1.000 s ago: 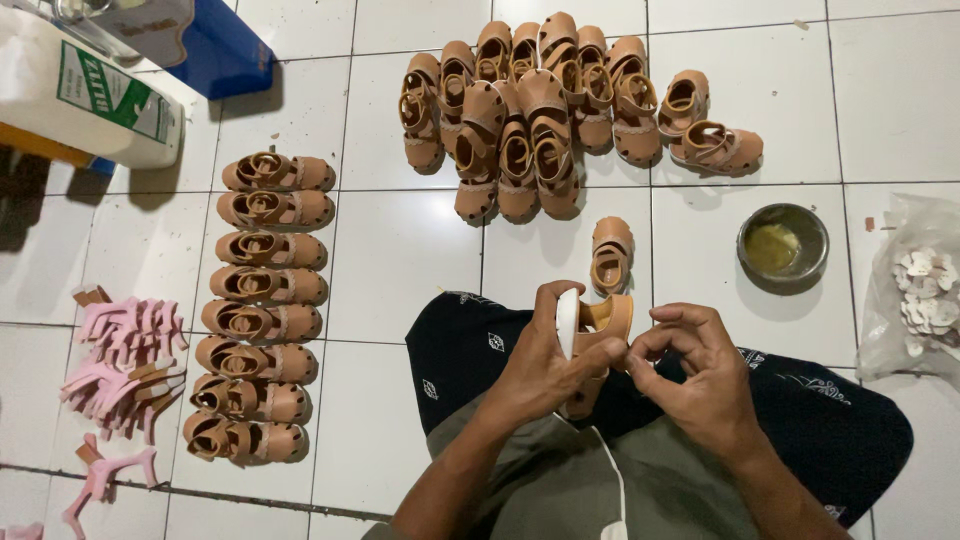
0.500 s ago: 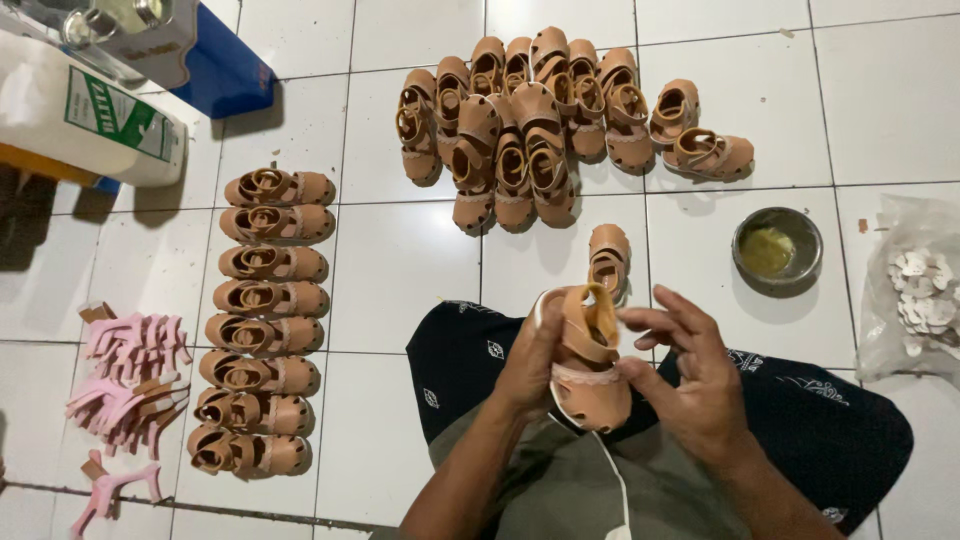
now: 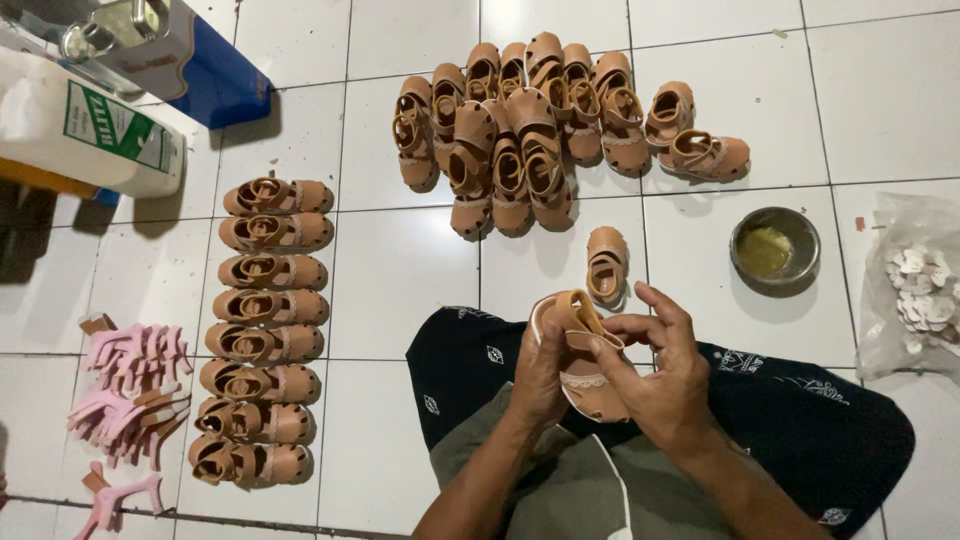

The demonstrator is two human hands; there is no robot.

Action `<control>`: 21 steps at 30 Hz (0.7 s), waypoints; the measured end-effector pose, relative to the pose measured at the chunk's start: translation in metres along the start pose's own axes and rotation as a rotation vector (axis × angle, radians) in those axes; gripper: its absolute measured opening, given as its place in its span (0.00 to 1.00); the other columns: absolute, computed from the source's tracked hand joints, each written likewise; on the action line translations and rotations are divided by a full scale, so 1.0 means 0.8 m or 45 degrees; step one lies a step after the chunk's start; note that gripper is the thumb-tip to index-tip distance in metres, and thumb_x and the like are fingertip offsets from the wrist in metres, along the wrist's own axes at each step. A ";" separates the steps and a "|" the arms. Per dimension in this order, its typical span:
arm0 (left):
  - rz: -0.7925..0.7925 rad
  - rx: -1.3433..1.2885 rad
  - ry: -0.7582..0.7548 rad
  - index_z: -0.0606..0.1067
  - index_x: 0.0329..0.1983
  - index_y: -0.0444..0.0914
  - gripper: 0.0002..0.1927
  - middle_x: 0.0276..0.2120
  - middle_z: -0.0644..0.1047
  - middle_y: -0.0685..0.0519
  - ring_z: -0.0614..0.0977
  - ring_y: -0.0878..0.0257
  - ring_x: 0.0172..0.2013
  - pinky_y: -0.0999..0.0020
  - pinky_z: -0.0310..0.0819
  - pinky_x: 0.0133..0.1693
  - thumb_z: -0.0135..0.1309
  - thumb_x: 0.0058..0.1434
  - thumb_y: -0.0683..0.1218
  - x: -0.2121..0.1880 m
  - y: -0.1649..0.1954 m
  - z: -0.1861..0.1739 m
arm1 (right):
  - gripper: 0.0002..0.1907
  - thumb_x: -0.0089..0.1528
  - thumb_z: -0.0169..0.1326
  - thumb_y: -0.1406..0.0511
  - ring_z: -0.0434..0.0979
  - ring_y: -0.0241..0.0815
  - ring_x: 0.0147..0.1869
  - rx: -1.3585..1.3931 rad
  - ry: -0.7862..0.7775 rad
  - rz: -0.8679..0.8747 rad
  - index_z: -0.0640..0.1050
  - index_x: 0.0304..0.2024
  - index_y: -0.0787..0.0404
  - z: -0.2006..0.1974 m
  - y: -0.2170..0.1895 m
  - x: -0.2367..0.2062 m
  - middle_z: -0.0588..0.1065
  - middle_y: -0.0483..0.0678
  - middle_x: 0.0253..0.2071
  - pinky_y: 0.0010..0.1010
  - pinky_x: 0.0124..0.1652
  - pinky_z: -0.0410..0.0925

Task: The person sits on the floor assembling children's sandals. They hold a sandal upper, apply glue from a metal bowl, press the strap and sole edges together by hand, and place the finished sandal into rows of completed sandals on the floor.

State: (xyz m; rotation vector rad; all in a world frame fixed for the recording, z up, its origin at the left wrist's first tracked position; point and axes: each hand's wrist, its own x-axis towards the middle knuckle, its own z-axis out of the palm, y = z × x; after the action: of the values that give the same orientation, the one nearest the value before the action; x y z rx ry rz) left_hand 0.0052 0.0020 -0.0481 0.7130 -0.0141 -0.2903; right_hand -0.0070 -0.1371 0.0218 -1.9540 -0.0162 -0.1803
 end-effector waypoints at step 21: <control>-0.427 -0.421 0.302 0.65 0.65 0.37 0.31 0.55 0.74 0.37 0.80 0.50 0.53 0.52 0.77 0.55 0.56 0.62 0.53 0.024 -0.016 -0.020 | 0.39 0.61 0.40 0.32 0.34 0.69 0.81 -1.430 -0.323 0.595 0.74 0.64 0.44 -0.196 0.172 0.164 0.41 0.59 0.80 0.63 0.70 0.40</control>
State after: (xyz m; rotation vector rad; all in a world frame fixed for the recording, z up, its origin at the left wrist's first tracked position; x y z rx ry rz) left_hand 0.0219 -0.0017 -0.0702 0.4136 0.3748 -0.5135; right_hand 0.1177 -0.3436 -0.0291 -3.0039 0.4607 0.4754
